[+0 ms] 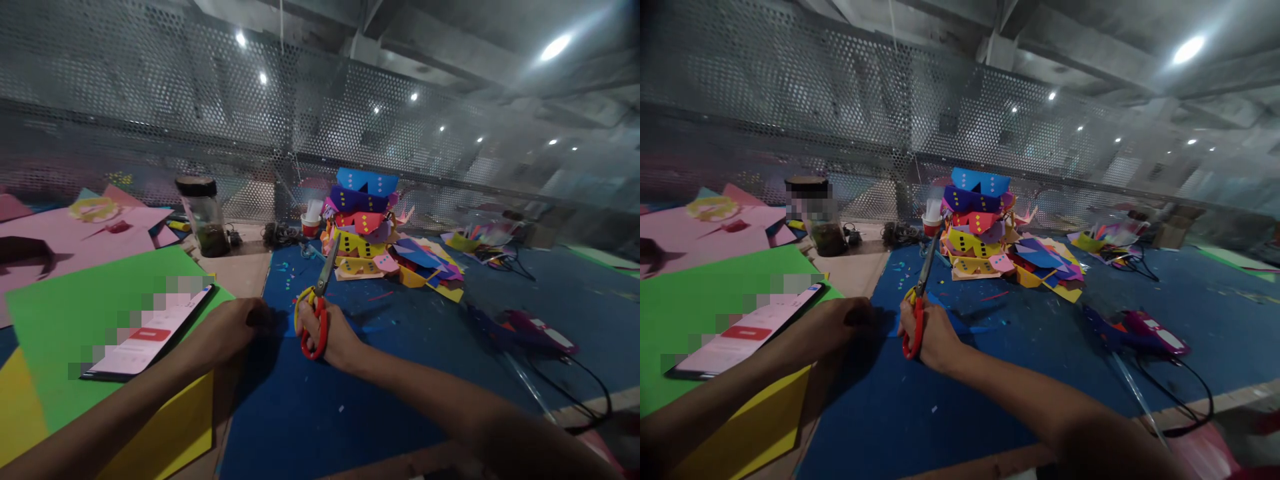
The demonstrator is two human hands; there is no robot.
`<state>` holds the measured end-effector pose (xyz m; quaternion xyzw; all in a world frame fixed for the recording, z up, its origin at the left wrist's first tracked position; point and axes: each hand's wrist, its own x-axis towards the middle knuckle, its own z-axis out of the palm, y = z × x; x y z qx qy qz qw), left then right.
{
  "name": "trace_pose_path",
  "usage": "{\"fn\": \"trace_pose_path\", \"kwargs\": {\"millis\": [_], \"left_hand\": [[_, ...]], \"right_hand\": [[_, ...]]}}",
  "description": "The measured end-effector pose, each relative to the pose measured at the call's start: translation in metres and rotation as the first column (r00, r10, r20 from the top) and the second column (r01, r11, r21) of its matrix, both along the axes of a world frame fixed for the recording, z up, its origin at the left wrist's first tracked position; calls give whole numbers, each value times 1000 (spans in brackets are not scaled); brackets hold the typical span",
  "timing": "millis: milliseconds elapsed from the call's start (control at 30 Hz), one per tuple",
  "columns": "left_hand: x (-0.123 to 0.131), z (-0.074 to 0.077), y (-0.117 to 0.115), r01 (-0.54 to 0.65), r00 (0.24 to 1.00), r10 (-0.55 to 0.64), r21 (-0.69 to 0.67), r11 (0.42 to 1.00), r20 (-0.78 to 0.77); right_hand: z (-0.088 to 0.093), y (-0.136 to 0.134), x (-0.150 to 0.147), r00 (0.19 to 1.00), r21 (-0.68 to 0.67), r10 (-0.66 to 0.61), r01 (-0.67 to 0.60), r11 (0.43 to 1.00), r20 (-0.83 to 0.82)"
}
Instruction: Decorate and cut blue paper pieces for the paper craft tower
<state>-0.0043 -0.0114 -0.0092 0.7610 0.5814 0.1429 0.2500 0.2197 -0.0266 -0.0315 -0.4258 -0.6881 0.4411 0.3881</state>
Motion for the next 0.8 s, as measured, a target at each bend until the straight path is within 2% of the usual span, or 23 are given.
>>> {"fn": "trace_pose_path", "kwargs": {"millis": [533, 800], "left_hand": [[-4, -6, 4, 29, 1000, -29, 4, 1000, 9], [0, 2, -2, 29, 999, -29, -9, 1000, 22]], "right_hand": [[1, -1, -12, 998, -16, 24, -25, 1000, -66], [-1, -2, -23, 995, -30, 41, -44, 999, -85]]}}
